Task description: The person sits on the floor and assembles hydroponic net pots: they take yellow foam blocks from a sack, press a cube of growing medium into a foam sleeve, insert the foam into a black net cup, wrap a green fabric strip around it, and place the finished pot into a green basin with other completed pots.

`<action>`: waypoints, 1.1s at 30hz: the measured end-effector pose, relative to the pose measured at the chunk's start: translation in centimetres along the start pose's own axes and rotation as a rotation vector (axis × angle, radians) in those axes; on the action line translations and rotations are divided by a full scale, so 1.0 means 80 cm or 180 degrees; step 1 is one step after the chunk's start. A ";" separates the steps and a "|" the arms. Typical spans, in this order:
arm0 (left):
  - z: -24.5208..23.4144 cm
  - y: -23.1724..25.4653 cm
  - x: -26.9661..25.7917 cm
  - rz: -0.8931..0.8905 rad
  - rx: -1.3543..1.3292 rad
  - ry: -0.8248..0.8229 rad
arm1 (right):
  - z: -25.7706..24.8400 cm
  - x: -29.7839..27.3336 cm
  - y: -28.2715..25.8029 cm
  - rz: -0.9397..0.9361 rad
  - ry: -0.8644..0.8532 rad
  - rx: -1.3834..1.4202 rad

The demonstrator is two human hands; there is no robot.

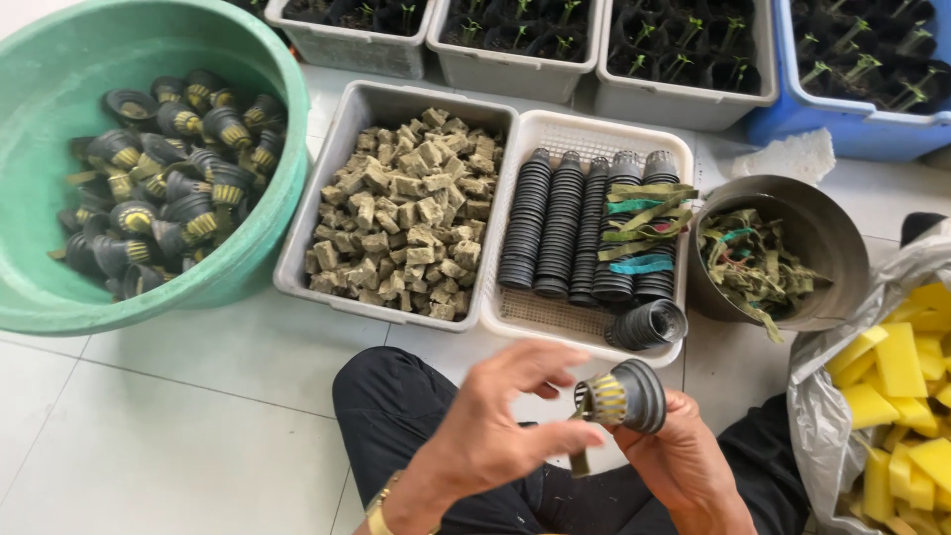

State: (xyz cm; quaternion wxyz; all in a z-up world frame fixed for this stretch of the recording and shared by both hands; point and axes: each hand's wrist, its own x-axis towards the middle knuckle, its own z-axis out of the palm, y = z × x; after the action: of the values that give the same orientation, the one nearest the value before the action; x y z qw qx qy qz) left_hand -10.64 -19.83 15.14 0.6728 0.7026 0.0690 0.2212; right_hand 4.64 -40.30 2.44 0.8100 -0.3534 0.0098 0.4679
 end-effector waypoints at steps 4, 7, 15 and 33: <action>0.018 -0.012 -0.006 -0.0014 0.0581 -0.0296 | 0.003 -0.006 0.000 -0.0168 0.0022 -0.0669; 0.023 -0.024 -0.011 0.0071 0.0631 -0.0257 | 0.034 -0.016 -0.014 -0.0206 0.0317 -0.1117; 0.020 -0.029 -0.018 -0.0087 0.0472 -0.0260 | 0.055 -0.039 -0.025 -0.0688 0.0232 -0.2482; 0.043 -0.053 -0.038 0.0243 0.0540 -0.0160 | 0.018 -0.035 0.001 -0.0158 0.0361 -0.1179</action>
State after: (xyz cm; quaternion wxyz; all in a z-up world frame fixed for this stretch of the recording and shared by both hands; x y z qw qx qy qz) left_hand -11.10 -23.84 10.31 0.6034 0.7645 0.0437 0.2224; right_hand 2.57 -41.55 4.47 0.7405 -0.5224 -0.0395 0.4210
